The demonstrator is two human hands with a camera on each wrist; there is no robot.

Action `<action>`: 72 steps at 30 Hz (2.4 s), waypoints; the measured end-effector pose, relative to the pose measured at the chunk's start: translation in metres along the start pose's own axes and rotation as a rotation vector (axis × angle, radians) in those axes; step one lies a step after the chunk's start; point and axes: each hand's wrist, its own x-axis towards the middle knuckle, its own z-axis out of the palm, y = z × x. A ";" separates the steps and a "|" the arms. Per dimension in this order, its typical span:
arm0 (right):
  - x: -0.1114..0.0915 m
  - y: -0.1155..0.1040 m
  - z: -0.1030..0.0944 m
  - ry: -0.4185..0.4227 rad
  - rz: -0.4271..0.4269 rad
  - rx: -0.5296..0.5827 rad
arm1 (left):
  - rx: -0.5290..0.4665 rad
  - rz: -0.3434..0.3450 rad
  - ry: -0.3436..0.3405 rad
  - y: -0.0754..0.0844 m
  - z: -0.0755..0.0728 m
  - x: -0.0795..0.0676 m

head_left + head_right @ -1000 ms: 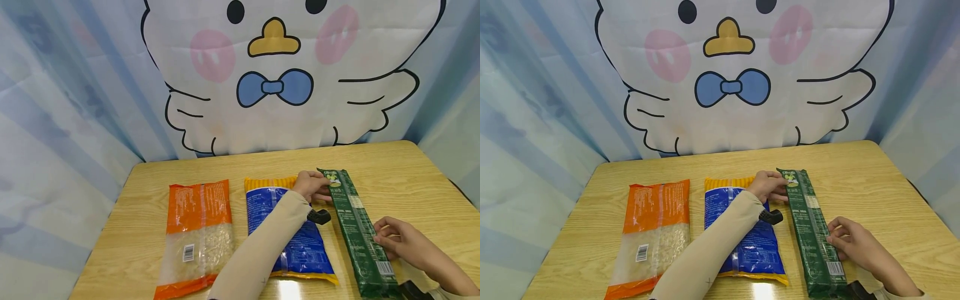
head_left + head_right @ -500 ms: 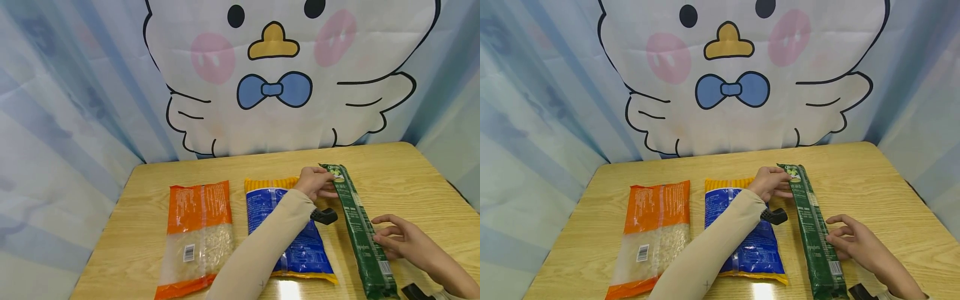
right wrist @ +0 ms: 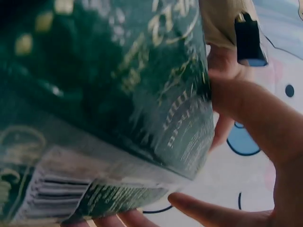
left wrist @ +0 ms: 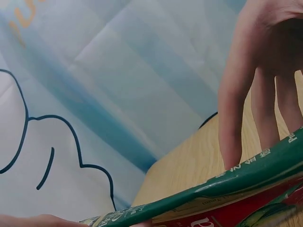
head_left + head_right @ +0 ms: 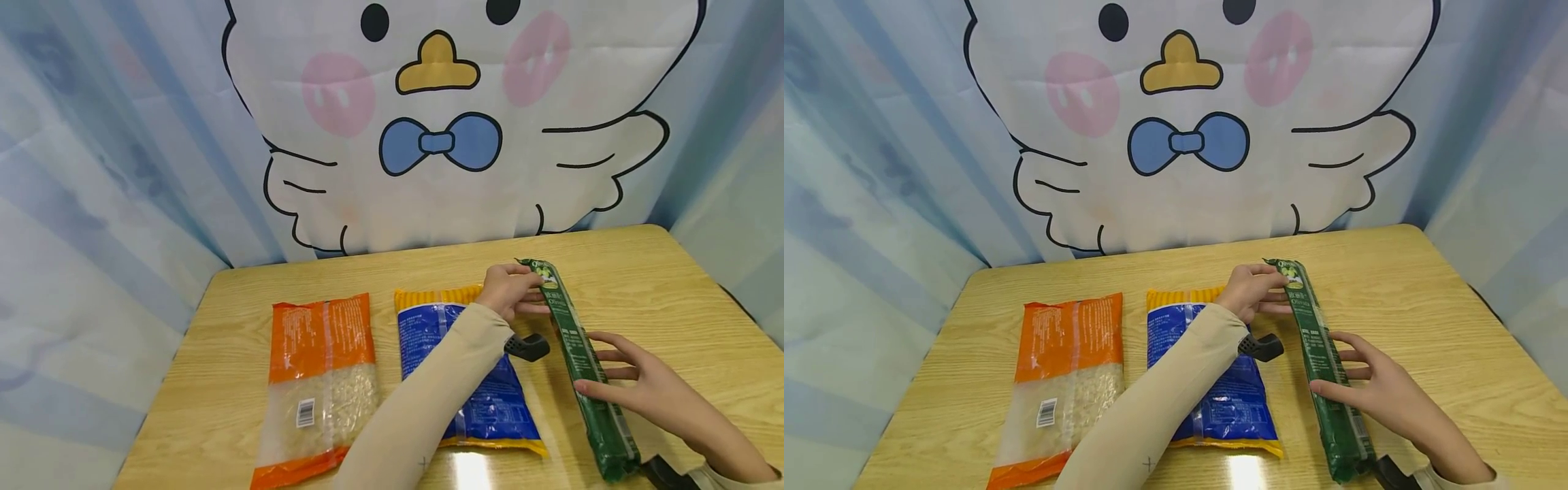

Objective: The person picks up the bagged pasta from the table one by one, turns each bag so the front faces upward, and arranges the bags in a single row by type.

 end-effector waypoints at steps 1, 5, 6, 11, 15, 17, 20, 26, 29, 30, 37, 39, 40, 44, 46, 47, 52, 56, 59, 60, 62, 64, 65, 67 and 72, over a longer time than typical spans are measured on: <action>0.000 0.000 0.001 0.007 -0.022 -0.005 | -0.002 0.002 0.003 0.001 0.001 -0.001; 0.001 0.003 0.005 0.058 -0.076 -0.018 | -0.001 0.004 0.010 0.001 0.005 -0.003; 0.001 0.004 0.006 0.069 -0.086 -0.019 | -0.001 0.004 0.012 0.000 0.006 -0.003; 0.000 0.009 0.005 0.090 -0.114 -0.006 | -0.001 0.013 0.027 -0.003 0.011 -0.006; 0.000 0.012 0.003 0.088 -0.129 0.027 | -0.009 0.034 0.028 -0.005 0.013 -0.008; 0.000 0.012 0.001 0.078 -0.121 0.059 | -0.013 0.046 0.030 -0.005 0.013 -0.009; -0.001 0.013 0.000 0.057 -0.108 0.107 | -0.012 0.065 0.035 -0.005 0.014 -0.010; 0.000 0.016 -0.001 0.019 -0.066 0.202 | 0.030 0.081 0.044 -0.004 0.012 -0.012; 0.000 0.019 -0.002 0.006 -0.065 0.263 | 0.062 0.087 0.008 -0.005 0.008 -0.014; 0.000 0.019 -0.002 0.003 -0.066 0.275 | 0.075 0.095 -0.006 -0.005 0.006 -0.014; 0.000 0.022 -0.008 -0.001 -0.047 0.252 | 0.096 0.119 -0.082 -0.013 -0.009 -0.012; 0.000 0.022 -0.010 -0.001 -0.031 0.238 | 0.103 0.110 -0.105 -0.016 -0.011 -0.009; 0.000 0.022 -0.011 -0.003 -0.024 0.234 | 0.107 0.103 -0.123 -0.018 -0.012 -0.008; 0.002 0.025 -0.013 -0.013 -0.009 0.253 | 0.095 0.052 -0.201 -0.024 -0.012 -0.005; 0.002 0.025 -0.014 -0.020 -0.013 0.268 | 0.069 0.008 -0.239 -0.028 -0.012 -0.003; 0.001 0.025 -0.014 -0.025 -0.014 0.277 | 0.054 -0.015 -0.254 -0.030 -0.013 -0.002; 0.002 0.025 -0.016 -0.078 -0.019 0.325 | 0.028 -0.077 -0.283 -0.040 -0.013 -0.001; 0.005 0.031 -0.018 -0.136 -0.011 0.401 | -0.016 -0.044 -0.214 -0.045 -0.011 -0.005; 0.007 0.037 -0.019 -0.165 0.000 0.439 | -0.040 -0.016 -0.150 -0.047 -0.008 -0.008; 0.007 0.038 -0.019 -0.173 0.003 0.446 | -0.043 -0.009 -0.135 -0.047 -0.007 -0.008; 0.008 0.039 -0.020 -0.188 0.008 0.449 | -0.043 -0.002 -0.108 -0.047 -0.007 -0.009; 0.009 0.038 -0.021 -0.194 0.022 0.429 | -0.040 0.001 -0.090 -0.047 -0.006 -0.009; 0.009 0.036 -0.021 -0.198 0.028 0.412 | -0.039 0.004 -0.084 -0.047 -0.006 -0.009; 0.008 0.029 -0.023 -0.176 0.032 0.322 | -0.035 0.010 -0.070 -0.047 -0.005 -0.009; -0.007 0.007 -0.019 0.043 -0.054 -0.024 | -0.018 0.025 -0.019 -0.046 -0.001 -0.012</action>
